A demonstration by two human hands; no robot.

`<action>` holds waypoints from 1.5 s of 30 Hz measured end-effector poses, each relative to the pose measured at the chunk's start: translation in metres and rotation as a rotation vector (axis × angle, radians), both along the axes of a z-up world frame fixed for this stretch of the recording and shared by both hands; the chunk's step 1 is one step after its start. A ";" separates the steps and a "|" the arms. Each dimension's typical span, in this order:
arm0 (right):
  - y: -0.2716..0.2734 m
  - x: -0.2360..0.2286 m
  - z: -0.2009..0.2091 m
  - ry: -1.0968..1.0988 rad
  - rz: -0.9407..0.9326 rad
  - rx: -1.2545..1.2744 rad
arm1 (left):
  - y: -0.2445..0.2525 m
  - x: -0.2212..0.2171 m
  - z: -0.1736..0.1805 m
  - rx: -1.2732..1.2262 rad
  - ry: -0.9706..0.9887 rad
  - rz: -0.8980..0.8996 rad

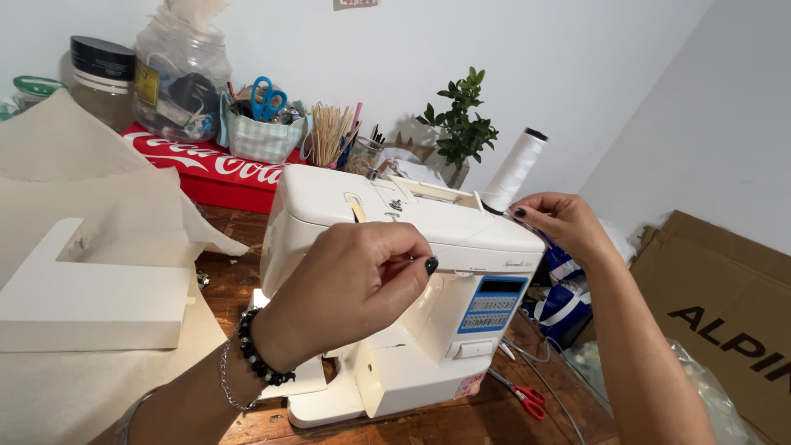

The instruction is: Threading a sewing machine and winding thread onto a bobbin

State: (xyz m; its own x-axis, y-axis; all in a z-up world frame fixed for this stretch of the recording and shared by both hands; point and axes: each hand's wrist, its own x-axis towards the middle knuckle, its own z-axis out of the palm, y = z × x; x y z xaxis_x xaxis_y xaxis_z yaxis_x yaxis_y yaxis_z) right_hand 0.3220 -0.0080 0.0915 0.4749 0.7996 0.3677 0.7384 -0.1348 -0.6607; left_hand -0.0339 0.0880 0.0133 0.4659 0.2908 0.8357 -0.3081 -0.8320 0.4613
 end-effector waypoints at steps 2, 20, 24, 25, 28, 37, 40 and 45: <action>-0.008 -0.003 -0.001 -0.012 -0.064 0.012 | -0.008 0.016 -0.011 0.022 0.010 -0.024; -0.013 0.007 0.003 -0.186 -0.064 -0.073 | -0.081 0.068 -0.020 0.213 -0.197 -0.222; -0.023 0.011 0.009 -0.487 -0.064 -0.077 | -0.049 0.006 -0.010 0.254 -0.206 -0.058; -0.026 0.008 0.005 -0.441 -0.056 -0.017 | -0.043 -0.008 -0.008 0.257 -0.192 0.016; -0.019 0.013 -0.003 -0.593 -0.021 0.147 | -0.030 -0.026 0.002 0.197 -0.168 0.074; -0.005 0.031 -0.005 -0.984 0.234 0.146 | -0.011 -0.026 0.006 0.057 -0.189 0.062; 0.002 0.036 -0.007 -0.946 0.181 0.197 | -0.010 -0.024 0.005 0.046 -0.173 0.074; -0.008 0.019 -0.015 -0.786 0.056 0.174 | -0.003 -0.019 0.001 0.030 -0.136 0.090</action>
State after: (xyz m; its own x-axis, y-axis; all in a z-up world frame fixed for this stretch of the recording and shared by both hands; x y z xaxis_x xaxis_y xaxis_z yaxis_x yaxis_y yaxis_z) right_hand 0.3415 -0.0159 0.0768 -0.0135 0.7151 0.6989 0.9985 -0.0272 0.0471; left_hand -0.0529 0.0847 0.0146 0.3210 0.3004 0.8982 -0.2897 -0.8717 0.3951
